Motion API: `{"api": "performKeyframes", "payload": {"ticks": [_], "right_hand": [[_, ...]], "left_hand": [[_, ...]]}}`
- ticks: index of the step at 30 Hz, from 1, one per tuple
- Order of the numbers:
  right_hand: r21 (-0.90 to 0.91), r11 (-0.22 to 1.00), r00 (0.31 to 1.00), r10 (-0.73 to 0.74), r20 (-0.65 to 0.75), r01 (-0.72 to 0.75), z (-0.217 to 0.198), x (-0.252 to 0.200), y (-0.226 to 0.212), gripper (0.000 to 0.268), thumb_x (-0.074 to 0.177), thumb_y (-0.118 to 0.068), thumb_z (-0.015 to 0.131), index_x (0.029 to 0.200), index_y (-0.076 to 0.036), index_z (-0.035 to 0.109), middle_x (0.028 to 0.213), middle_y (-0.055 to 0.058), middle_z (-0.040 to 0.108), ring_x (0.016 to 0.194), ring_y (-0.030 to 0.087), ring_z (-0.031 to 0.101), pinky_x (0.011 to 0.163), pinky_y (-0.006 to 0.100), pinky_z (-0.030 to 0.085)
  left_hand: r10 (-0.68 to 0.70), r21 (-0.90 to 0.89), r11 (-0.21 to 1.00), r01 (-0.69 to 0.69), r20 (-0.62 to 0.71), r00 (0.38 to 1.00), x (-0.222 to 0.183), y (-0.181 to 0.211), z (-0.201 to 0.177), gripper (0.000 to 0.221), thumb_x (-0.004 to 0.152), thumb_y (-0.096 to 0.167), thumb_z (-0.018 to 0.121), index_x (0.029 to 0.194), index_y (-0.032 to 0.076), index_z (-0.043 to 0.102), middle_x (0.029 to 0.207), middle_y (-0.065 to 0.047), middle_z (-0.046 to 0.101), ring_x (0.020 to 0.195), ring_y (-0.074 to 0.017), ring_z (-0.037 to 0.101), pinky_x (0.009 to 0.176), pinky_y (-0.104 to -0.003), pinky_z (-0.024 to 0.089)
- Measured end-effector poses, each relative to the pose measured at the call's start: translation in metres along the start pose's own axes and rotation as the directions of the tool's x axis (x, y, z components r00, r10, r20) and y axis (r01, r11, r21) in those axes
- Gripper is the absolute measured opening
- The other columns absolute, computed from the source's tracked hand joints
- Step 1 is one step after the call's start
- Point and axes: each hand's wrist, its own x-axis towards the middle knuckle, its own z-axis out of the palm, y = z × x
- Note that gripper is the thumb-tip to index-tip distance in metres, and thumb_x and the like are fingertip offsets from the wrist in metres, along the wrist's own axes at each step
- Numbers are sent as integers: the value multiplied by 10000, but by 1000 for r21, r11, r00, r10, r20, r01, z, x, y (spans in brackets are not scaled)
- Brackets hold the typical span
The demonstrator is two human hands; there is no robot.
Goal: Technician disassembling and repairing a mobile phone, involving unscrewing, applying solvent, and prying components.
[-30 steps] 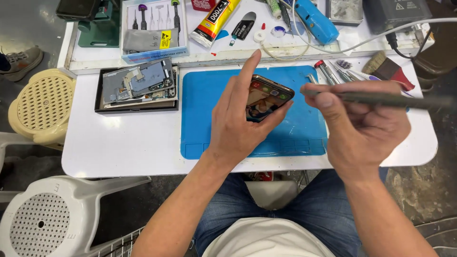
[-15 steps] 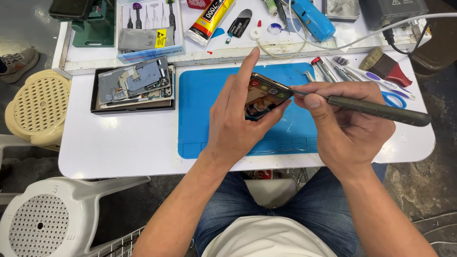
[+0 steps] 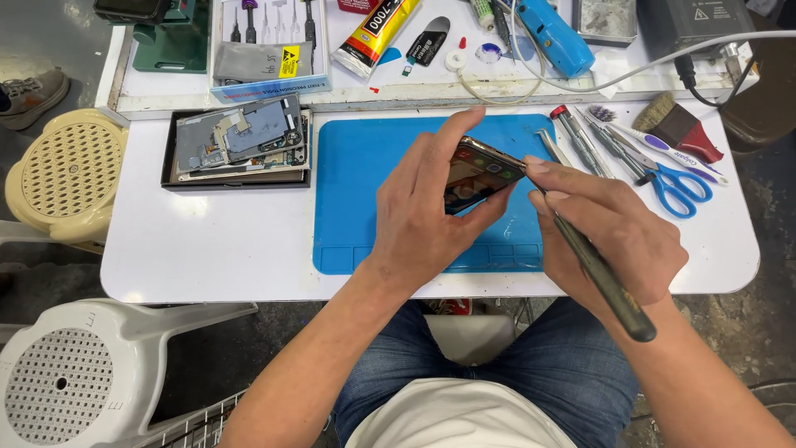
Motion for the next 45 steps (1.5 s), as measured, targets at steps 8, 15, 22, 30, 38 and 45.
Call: {"api": "performKeyframes", "payload": {"ticks": [8, 15, 22, 30, 38, 45], "right_hand": [[-2, 975, 975, -224, -8, 224, 3, 11, 7, 154, 968, 188, 703, 1052, 147, 580, 1023, 425, 689, 975, 504, 765, 919, 565, 678], [-101, 956, 962, -273, 28, 275, 4, 16, 4, 115, 984, 173, 707, 1050, 137, 619, 1044, 394, 710, 963, 501, 779, 888, 544, 683], [-64, 967, 969, -247, -16, 245, 7, 16, 7, 119, 972, 176, 721, 1010, 129, 618, 1006, 389, 714, 941, 479, 783, 871, 513, 673], [-24, 990, 990, -142, -22, 142, 7, 11, 4, 177, 974, 180, 760, 1035, 96, 616, 1009, 339, 731, 989, 444, 787, 923, 479, 658], [20, 999, 997, -37, -73, 39, 4, 4, 3, 177, 971, 153, 744, 967, 69, 588, 924, 262, 730, 971, 430, 792, 812, 397, 658], [213, 956, 972, 221, -78, -200, 3, 4, -7, 77, 987, 108, 675, 1006, 117, 601, 969, 334, 705, 978, 448, 777, 886, 471, 665]], "left_hand": [[-10, -7, 1000, 10, -20, 1000, 3, 1, -1, 596, 1047, 267, 803, 1492, 137, 429, 1266, -74, 674, 1017, -226, 673, 819, -346, 599], [-47, -49, 998, 46, -8, 999, 4, 2, -1, 595, 1044, 283, 791, 1495, 153, 425, 1161, -58, 676, 998, -212, 671, 807, -328, 583], [-48, -11, 999, 48, -34, 998, 6, 4, -1, 595, 997, 232, 825, 1451, 140, 452, 1152, -44, 685, 961, -201, 672, 782, -316, 581], [-76, -42, 996, 75, -14, 997, 7, 5, -2, 586, 1001, 285, 795, 1454, 153, 449, 1145, -35, 680, 962, -184, 679, 799, -300, 586], [-24, 4, 1000, 24, 9, 1000, 1, 4, -2, 662, 1058, 338, 788, 1548, 155, 382, 1149, -72, 646, 1010, -228, 662, 811, -343, 570], [-24, -58, 998, 25, 7, 1000, 6, 8, -7, 630, 1016, 395, 776, 1481, 136, 440, 1203, -59, 669, 991, -209, 666, 797, -330, 583]]}}
